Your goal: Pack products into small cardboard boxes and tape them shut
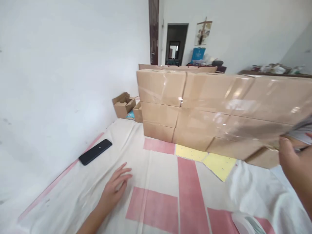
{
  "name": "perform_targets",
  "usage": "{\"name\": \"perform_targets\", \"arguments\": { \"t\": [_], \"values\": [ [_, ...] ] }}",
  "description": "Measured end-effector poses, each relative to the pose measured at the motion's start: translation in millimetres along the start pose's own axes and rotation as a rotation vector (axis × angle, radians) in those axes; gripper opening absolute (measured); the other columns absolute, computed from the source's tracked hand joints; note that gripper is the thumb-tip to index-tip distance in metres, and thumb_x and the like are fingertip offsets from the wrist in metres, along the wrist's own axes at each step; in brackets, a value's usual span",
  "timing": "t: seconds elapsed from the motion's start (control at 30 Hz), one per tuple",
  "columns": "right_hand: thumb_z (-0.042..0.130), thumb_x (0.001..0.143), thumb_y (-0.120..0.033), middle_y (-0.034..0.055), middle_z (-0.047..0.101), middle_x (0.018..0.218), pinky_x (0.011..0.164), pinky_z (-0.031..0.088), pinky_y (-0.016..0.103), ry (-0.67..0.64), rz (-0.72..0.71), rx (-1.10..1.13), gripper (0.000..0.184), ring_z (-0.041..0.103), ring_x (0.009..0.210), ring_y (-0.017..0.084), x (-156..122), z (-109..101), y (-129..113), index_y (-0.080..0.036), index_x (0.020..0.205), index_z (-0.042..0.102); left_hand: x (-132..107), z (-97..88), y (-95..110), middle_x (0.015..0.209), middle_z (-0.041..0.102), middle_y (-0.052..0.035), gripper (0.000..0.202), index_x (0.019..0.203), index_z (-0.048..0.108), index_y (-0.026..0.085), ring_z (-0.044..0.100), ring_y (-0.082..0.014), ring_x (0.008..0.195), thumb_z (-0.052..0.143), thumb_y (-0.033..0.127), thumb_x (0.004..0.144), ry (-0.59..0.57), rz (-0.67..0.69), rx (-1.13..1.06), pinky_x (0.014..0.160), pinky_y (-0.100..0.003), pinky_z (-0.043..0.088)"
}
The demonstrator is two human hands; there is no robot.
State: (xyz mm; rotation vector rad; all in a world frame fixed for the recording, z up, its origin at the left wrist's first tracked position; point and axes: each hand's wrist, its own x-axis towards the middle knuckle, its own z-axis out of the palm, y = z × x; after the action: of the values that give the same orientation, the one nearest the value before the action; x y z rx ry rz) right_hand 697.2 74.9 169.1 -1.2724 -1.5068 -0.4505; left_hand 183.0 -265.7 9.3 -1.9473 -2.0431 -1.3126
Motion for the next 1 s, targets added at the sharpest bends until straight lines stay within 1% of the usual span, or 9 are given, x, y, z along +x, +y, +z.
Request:
{"name": "perform_targets", "arguments": {
  "t": [0.13,0.2,0.27,0.33,0.37,0.4,0.47,0.7,1.0],
  "values": [
    [0.053,0.095,-0.042,0.0167,0.059,0.133,0.112,0.038,0.063,-0.23,-0.37,0.353,0.045,0.05,0.134,0.042,-24.7,19.1,-170.6,-0.035,0.14,0.052,82.4,-33.6,-81.9,0.129,0.065,-0.0094,0.027,0.116,0.063,0.024,0.054,-0.0282,0.135,0.058,0.035,0.093,0.289,-0.213,0.026,0.115,-0.051,0.043],
    [0.057,0.092,-0.033,0.0148,0.065,0.122,0.102,0.048,0.061,-0.379,-0.538,0.601,0.035,0.06,0.121,0.038,-66.1,60.2,-263.3,-0.029,0.127,0.058,141.2,-37.7,-126.3,0.14,0.055,-0.0157,0.056,0.134,0.051,0.019,0.05,-0.0301,0.137,0.068,0.041,0.085,0.38,-0.337,0.008,0.113,-0.049,0.044],
    [0.053,0.092,-0.028,0.0154,0.059,0.136,0.108,0.047,0.055,-0.698,-0.471,0.809,0.036,0.056,0.129,0.033,-113.8,116.9,-350.4,-0.025,0.128,0.058,202.0,-32.1,-165.2,0.149,0.044,-0.0228,0.09,0.145,0.037,0.013,0.04,-0.0345,0.144,0.082,0.042,0.072,0.434,-0.471,0.047,0.12,-0.049,0.034],
    [0.056,0.087,-0.028,0.0157,0.05,0.149,0.114,0.042,0.052,-0.98,-0.185,0.999,0.044,0.048,0.138,0.033,-155.0,180.4,-428.0,-0.022,0.131,0.057,256.8,-19.1,-195.6,0.156,0.034,-0.0274,0.114,0.152,0.024,0.012,0.029,-0.0391,0.15,0.088,0.048,0.064,0.456,-0.664,0.067,0.123,-0.052,0.025],
    [0.058,0.084,-0.025,0.0149,0.051,0.148,0.112,0.046,0.049,-1.104,0.134,1.097,0.047,0.05,0.135,0.031,-170.2,212.5,-462.0,-0.022,0.13,0.057,280.2,-10.6,-207.7,0.158,0.029,-0.0295,0.12,0.154,0.02,0.011,0.025,-0.0402,0.151,0.088,0.052,0.065,0.465,-0.74,0.064,0.123,-0.052,0.023],
    [0.06,0.082,-0.024,0.0133,0.057,0.14,0.105,0.051,0.047,-1.2,0.557,1.152,0.046,0.057,0.127,0.03,-181.5,243.7,-492.1,-0.024,0.128,0.058,300.3,-1.2,-218.3,0.16,0.026,-0.03,0.123,0.155,0.017,0.012,0.022,-0.0407,0.153,0.088,0.056,0.065,0.48,-0.79,0.067,0.123,-0.052,0.021],
    [0.052,0.088,-0.029,0.0158,0.066,0.115,0.081,0.061,0.045,-1.289,0.836,1.123,0.04,0.069,0.102,0.029,-194.0,301.0,-538.0,-0.02,0.127,0.055,330.4,18.8,-236.2,0.163,0.02,-0.0298,0.128,0.157,0.013,0.014,0.018,-0.0413,0.154,0.086,0.062,0.064,0.5,-0.823,0.077,0.123,-0.052,0.021],
    [0.037,0.101,-0.033,0.0033,0.067,0.082,0.063,0.058,0.028,-1.239,1.303,1.125,0.021,0.069,0.069,0.016,-208.3,417.9,-567.2,-0.022,0.106,0.054,366.3,67.8,-285.2,0.156,0.032,-0.0242,0.12,0.158,0.01,0.018,0.038,-0.0361,0.144,0.085,0.05,0.069,0.662,-0.772,0.139,0.115,-0.047,0.036],
    [0.054,0.098,-0.038,-0.0072,0.049,0.06,0.048,0.041,0.02,-0.991,1.334,1.115,0.031,0.048,0.047,0.008,-214.3,425.5,-568.9,-0.02,0.073,0.048,361.2,63.2,-279.9,0.14,0.043,-0.0201,0.113,0.156,0.017,0.024,0.046,-0.039,0.133,0.083,0.048,0.068,0.729,-0.758,0.18,0.108,-0.058,0.038]
  ]
}}
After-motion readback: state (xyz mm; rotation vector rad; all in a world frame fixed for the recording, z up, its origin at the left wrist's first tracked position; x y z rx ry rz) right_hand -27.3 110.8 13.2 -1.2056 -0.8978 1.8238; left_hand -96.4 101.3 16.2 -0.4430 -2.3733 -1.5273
